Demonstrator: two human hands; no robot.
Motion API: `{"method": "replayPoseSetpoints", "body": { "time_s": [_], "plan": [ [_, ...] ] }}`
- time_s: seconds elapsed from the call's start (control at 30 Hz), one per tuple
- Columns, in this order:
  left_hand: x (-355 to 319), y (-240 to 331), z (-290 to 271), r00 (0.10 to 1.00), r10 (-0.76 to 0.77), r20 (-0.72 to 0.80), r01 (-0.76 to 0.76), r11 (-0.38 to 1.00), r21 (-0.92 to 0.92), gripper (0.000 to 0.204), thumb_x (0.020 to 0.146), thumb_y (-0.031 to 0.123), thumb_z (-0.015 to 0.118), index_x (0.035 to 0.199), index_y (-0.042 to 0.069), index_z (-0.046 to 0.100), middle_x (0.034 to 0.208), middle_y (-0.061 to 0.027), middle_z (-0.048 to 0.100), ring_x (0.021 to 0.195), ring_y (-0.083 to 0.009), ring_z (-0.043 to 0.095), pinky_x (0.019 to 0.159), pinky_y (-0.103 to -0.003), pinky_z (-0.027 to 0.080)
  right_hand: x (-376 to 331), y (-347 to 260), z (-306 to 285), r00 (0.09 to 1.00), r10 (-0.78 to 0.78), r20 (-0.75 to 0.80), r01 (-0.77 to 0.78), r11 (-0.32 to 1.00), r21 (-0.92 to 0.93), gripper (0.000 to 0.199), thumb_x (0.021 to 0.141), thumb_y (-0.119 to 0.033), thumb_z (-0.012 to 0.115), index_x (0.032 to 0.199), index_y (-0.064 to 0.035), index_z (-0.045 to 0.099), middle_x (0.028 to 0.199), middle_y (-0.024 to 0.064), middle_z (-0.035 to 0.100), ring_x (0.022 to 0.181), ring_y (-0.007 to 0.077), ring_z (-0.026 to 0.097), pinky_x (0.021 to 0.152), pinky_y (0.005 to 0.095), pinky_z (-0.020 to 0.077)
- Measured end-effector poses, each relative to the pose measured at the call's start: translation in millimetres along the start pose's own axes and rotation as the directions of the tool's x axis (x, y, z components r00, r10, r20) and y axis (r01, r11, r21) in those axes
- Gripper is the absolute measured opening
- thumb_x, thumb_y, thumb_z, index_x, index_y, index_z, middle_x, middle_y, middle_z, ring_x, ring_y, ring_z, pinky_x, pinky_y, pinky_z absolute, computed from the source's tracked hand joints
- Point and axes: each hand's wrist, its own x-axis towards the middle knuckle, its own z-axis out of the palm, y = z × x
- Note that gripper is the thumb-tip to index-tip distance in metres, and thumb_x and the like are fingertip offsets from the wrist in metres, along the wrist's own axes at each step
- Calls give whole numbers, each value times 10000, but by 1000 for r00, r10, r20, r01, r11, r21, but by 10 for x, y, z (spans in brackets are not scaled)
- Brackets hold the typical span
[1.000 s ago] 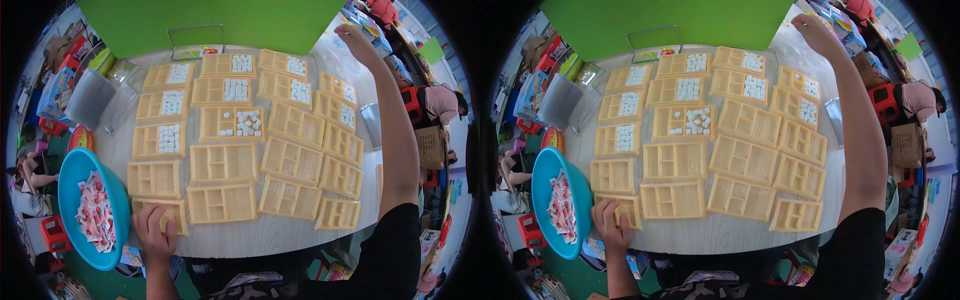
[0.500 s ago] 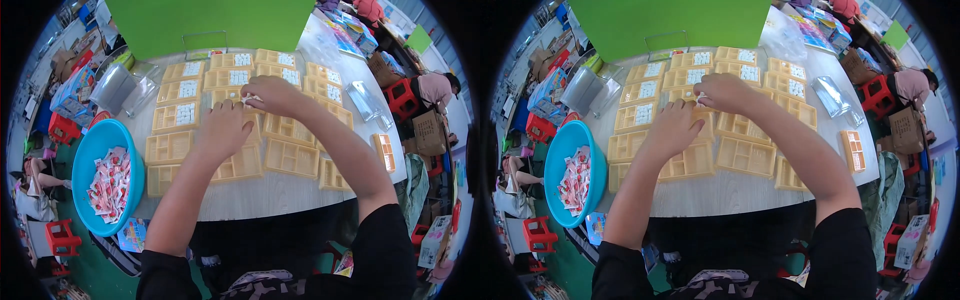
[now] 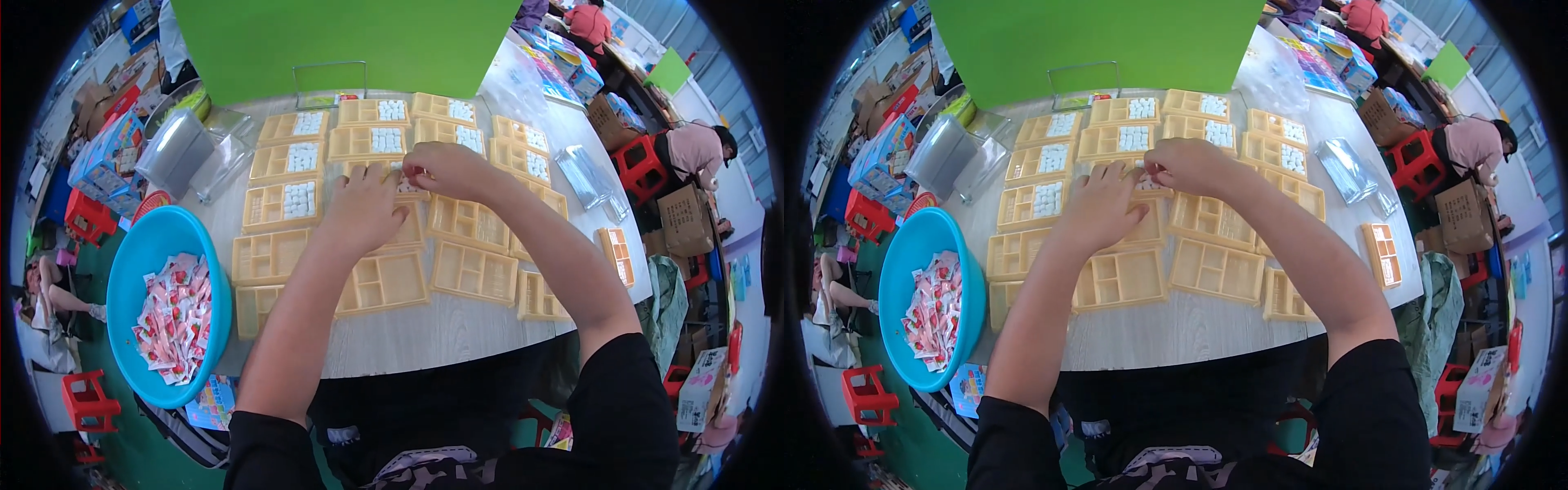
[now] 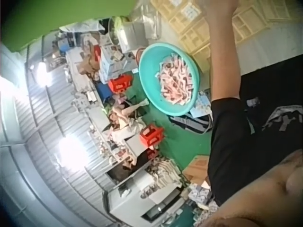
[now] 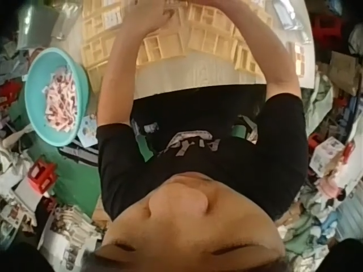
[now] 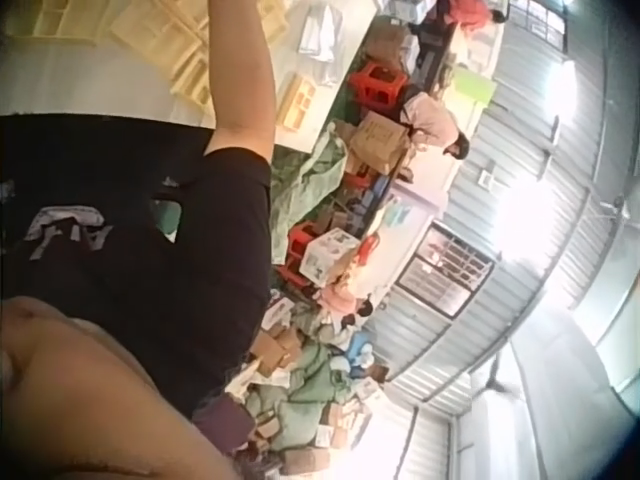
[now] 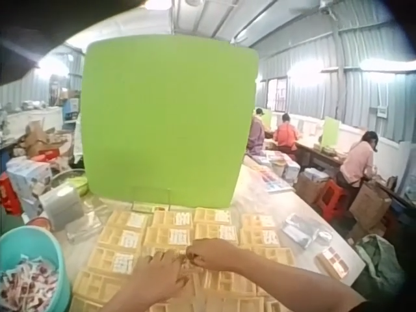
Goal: Sorting small white cubes into compartments of yellow plastic trays.
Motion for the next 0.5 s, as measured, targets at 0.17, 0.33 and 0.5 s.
{"method": "replayPoseSetpoints", "body": {
  "time_s": [0.17,0.33,0.5],
  "plan": [
    [11,33,-96,995,41,94,-39,999,-22,554,932,382,709,1379,67,619,1293,-141,584,1264,-319,537,1007,-511,456,-32,41,-4,997,-49,-60,46,997,-57,154,947,-158,638,1065,-67,672,1060,101,683,1024,317,664,878,444,536],
    [50,7,-24,999,-11,48,11,1000,3,550,935,406,717,1362,69,631,1250,-136,584,1233,-305,545,982,-498,468,23,96,-51,999,-14,-31,14,1000,-2,177,969,-157,636,1101,-46,675,1088,130,673,1041,323,664,892,429,543],
    [46,-18,47,1000,-11,-3,11,1000,18,525,933,422,724,1318,72,654,1229,-122,575,1197,-293,552,968,-487,471,30,97,-32,999,15,42,-17,999,50,196,968,-130,635,1133,-33,680,1093,135,675,1048,316,667,907,420,543]
  ]
}}
